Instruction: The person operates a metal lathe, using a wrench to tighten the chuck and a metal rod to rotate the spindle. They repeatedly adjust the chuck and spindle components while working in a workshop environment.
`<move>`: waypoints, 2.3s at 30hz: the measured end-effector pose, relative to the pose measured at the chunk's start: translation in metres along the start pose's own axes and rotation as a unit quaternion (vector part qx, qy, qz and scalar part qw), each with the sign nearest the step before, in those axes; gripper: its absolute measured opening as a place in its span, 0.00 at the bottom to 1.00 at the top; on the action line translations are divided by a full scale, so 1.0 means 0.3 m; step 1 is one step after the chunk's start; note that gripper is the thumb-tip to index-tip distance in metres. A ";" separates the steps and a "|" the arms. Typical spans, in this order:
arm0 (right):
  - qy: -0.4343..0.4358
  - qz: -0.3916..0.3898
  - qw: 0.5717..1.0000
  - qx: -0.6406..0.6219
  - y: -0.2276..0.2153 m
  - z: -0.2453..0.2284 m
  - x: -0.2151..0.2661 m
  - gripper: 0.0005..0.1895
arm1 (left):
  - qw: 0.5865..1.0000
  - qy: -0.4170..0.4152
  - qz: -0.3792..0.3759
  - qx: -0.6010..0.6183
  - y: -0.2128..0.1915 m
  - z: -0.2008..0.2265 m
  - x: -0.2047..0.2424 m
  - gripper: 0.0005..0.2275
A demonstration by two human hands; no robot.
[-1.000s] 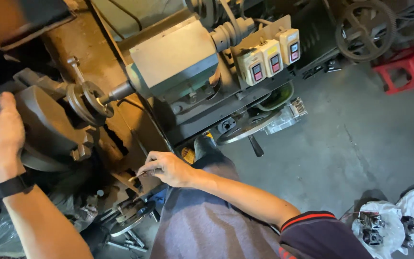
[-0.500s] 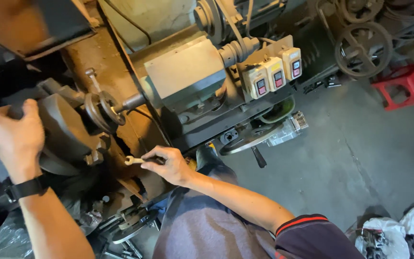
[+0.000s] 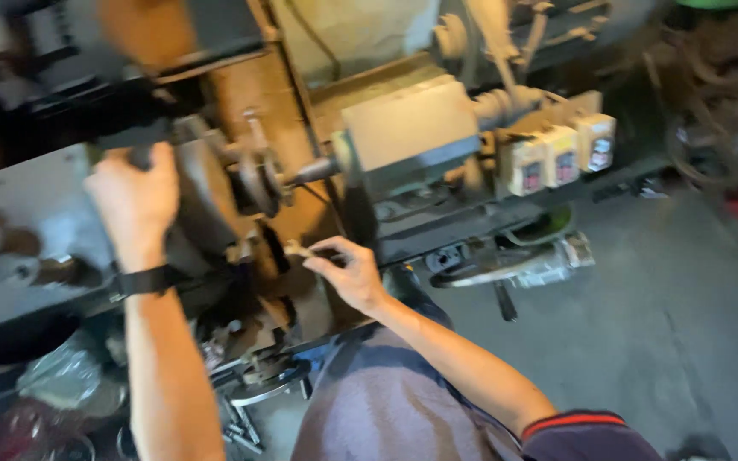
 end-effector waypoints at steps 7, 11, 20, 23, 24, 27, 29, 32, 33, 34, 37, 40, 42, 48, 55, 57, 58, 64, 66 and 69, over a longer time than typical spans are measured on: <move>0.040 0.059 0.996 -0.050 -0.027 0.119 -0.036 0.09 | 0.997 -0.081 0.015 -0.010 -0.052 0.048 0.009 0.22; 0.036 0.076 0.995 -0.059 -0.022 0.102 -0.074 0.09 | 0.994 -0.109 0.008 0.022 -0.058 0.046 0.014 0.22; -0.030 0.097 0.989 -0.104 -0.026 0.073 -0.177 0.09 | 0.993 -0.113 0.007 0.029 -0.052 0.045 0.013 0.24; -0.038 0.060 0.991 -0.115 -0.003 0.062 -0.198 0.10 | 0.993 -0.115 0.003 0.027 -0.055 0.051 0.014 0.25; -0.047 0.060 0.990 -0.117 -0.005 0.084 -0.210 0.09 | 0.992 -0.120 -0.001 0.035 -0.058 0.054 0.014 0.25; -0.047 0.055 0.990 -0.122 -0.009 0.137 -0.241 0.09 | 0.991 -0.128 -0.005 0.044 -0.064 0.056 0.015 0.25; -0.039 0.049 0.990 -0.125 0.001 0.113 -0.239 0.10 | 0.991 -0.130 -0.004 0.044 -0.061 0.048 0.017 0.25; 0.021 0.031 0.986 -0.161 0.025 0.046 -0.210 0.11 | 0.992 -0.118 -0.001 0.044 -0.052 0.038 0.029 0.23; 0.053 0.049 0.987 -0.146 0.023 0.054 -0.207 0.11 | 0.993 -0.106 0.010 0.048 -0.057 0.039 0.032 0.23; 0.085 0.066 0.986 -0.130 0.020 0.061 -0.203 0.11 | 0.994 -0.095 0.020 0.052 -0.062 0.041 0.035 0.22; 0.015 0.035 0.988 -0.151 0.016 0.114 -0.234 0.09 | 0.991 -0.100 0.033 0.080 -0.086 0.063 0.066 0.21; 0.026 0.056 0.983 -0.174 0.019 0.154 -0.225 0.09 | 0.989 -0.086 0.058 0.103 -0.122 0.099 0.076 0.20; 0.035 0.061 0.984 -0.164 0.023 0.117 -0.212 0.09 | 0.985 -0.125 0.033 0.119 -0.121 0.100 0.083 0.20; 0.009 0.082 0.985 -0.154 -0.010 0.113 -0.203 0.09 | 0.985 -0.057 0.083 0.142 -0.112 0.090 0.125 0.17; 0.022 0.084 0.983 -0.160 -0.012 0.058 -0.190 0.11 | 0.974 -0.033 0.150 0.166 -0.118 0.113 0.266 0.17; 0.029 0.088 0.984 -0.153 -0.001 0.045 -0.200 0.11 | 0.969 -0.008 0.175 0.176 -0.100 0.105 0.312 0.18; 0.036 0.093 0.984 -0.146 0.004 0.040 -0.205 0.11 | 0.962 0.017 0.199 0.186 -0.097 0.104 0.337 0.19; 0.036 0.069 0.985 -0.154 0.033 0.034 -0.220 0.09 | 0.948 0.024 0.230 0.218 -0.047 0.067 0.436 0.21; 0.040 0.070 0.985 -0.153 0.035 0.010 -0.217 0.09 | 0.950 0.031 0.224 0.216 -0.070 0.075 0.426 0.22; 0.050 0.061 0.986 -0.149 0.041 -0.033 -0.206 0.08 | 0.960 0.034 0.196 0.198 -0.117 0.088 0.368 0.23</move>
Point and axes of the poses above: each hand's wrist, its own x-axis away from the middle knuckle, its own y-axis out of the palm, z = x × y, the point moved 6 cm from there along -x, towards the middle knuckle, and after that the axes turned 3 degrees about y, right-handed, at the moved point
